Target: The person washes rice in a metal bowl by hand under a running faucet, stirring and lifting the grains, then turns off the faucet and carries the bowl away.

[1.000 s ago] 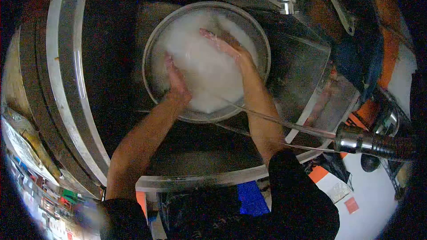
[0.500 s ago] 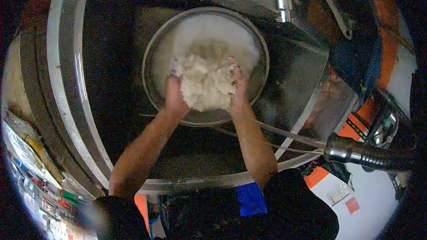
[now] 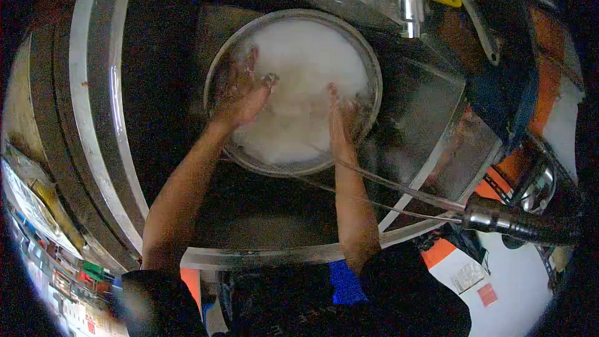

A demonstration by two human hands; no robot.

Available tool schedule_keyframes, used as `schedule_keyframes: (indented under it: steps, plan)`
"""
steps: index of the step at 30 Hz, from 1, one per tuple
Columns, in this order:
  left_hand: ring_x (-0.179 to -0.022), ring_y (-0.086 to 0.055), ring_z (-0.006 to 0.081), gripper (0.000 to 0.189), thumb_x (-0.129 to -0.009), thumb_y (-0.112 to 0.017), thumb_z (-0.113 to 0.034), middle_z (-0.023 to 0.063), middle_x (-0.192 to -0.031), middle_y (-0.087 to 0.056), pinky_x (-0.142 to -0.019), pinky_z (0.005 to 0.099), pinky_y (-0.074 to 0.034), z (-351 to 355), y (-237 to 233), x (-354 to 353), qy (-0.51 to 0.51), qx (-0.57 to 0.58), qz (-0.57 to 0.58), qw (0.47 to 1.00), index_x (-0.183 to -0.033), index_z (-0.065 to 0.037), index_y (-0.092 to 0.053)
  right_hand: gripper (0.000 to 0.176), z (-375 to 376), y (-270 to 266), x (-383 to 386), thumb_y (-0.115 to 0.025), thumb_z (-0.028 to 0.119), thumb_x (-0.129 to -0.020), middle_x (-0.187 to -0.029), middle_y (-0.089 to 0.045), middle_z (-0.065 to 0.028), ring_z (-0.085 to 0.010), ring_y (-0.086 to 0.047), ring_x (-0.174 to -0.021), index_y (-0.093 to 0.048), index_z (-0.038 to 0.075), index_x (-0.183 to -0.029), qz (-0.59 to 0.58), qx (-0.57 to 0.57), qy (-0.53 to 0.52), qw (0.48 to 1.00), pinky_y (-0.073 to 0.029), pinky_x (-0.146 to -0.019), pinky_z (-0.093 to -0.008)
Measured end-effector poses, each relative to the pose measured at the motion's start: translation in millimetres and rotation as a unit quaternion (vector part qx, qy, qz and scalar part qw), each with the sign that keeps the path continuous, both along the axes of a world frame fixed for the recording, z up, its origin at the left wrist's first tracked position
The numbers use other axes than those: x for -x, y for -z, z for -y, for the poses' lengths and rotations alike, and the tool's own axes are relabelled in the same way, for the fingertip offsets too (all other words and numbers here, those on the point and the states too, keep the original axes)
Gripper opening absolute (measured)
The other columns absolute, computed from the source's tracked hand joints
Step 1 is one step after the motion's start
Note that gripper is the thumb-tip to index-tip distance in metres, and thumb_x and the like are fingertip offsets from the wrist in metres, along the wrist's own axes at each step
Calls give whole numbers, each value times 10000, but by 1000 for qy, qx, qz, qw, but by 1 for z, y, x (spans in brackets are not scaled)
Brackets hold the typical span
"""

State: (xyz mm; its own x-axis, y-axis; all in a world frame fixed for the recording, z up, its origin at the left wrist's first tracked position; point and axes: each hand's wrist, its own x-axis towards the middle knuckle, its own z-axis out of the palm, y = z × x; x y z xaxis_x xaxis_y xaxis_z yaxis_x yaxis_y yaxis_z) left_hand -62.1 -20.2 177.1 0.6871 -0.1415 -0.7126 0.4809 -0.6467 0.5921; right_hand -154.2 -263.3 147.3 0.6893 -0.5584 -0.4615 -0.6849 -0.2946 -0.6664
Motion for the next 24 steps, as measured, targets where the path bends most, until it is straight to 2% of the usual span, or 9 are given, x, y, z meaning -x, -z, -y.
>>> schedule_keyframes:
  steps: [3,5,9,11,14,19,21,23,24]
  plan:
    - [-1473,-345,467,914,-931,-586,-654,264,-1601,-353,-1221,548,-273,-3,-4,-40,51,91,-182,978,-1580,-60,-340,665,9,19,-5,-679,347,-966,-1442,-562,-153,-302,-561,-1307,-413,61,-1504,-38,-79,41,995,-451,-1106,-487]
    - [-1417,-427,450,904,-927,-566,-696,268,-1525,-458,-1199,540,-304,-6,-10,-50,61,128,-201,969,-1537,-47,-412,653,6,32,-7,-658,372,-972,-1448,-560,-151,-308,-560,-1309,-424,71,-1502,-43,-188,81,978,-457,-1102,-492]
    - [-1282,-567,395,882,-918,-548,-733,242,-1352,-614,-1131,504,-395,45,-1,-5,-26,139,-78,987,-1449,-29,-518,633,-3,54,3,-616,420,-984,-1459,-556,-146,-319,-557,-1314,-447,92,-1498,-38,-383,136,913,-468,-1094,-501]
    - [-1226,-610,364,856,-930,-557,-709,222,-1293,-659,-1085,481,-440,49,19,12,-70,209,-46,974,-1448,-28,-518,627,-2,52,11,-596,444,-990,-1464,-554,-144,-325,-556,-1316,-458,102,-1496,-37,-432,130,892,-473,-1091,-505]
    - [-1176,-625,314,764,-965,-585,-575,185,-1261,-667,-1012,447,-493,56,31,34,-177,330,-84,923,-1494,-38,-458,620,-2,20,13,-564,481,-998,-1472,-551,-140,-334,-554,-1320,-475,117,-1493,-35,-459,127,879,-481,-1085,-512]
    - [-1145,-619,233,565,-1000,-593,-240,142,-1259,-655,-937,420,-532,55,-14,51,-467,247,-217,821,-1506,-51,-425,620,-23,-55,-7,-512,541,-1013,-1486,-546,-134,-348,-550,-1325,-503,143,-1488,-7,-452,101,886,-495,-1076,-523]
    - [-1240,-581,263,581,-985,-583,-213,184,-1351,-604,-1040,449,-472,33,27,90,-301,312,-175,884,-1516,-51,-411,555,-19,-58,-22,-503,471,-1032,-1456,-565,-132,-330,-586,-1270,-515,131,-1471,-66,-434,105,892,-528,-1033,-486]
    - [-1326,-528,316,596,-971,-581,-205,221,-1427,-550,-1127,488,-397,29,27,89,-148,338,-52,928,-1520,-54,-407,516,-14,-48,-30,-512,412,-1031,-1408,-589,-141,-323,-613,-1218,-527,108,-1448,-59,-371,63,924,-545,-1005,-462]
    - [-1365,-493,355,602,-964,-584,-210,237,-1457,-522,-1163,511,-353,32,-3,65,-83,331,48,939,-1520,-56,-410,509,-13,-38,-31,-526,389,-1021,-1375,-602,-151,-325,-623,-1194,-533,92,-1434,-25,-310,21,950,-545,-998,-458]
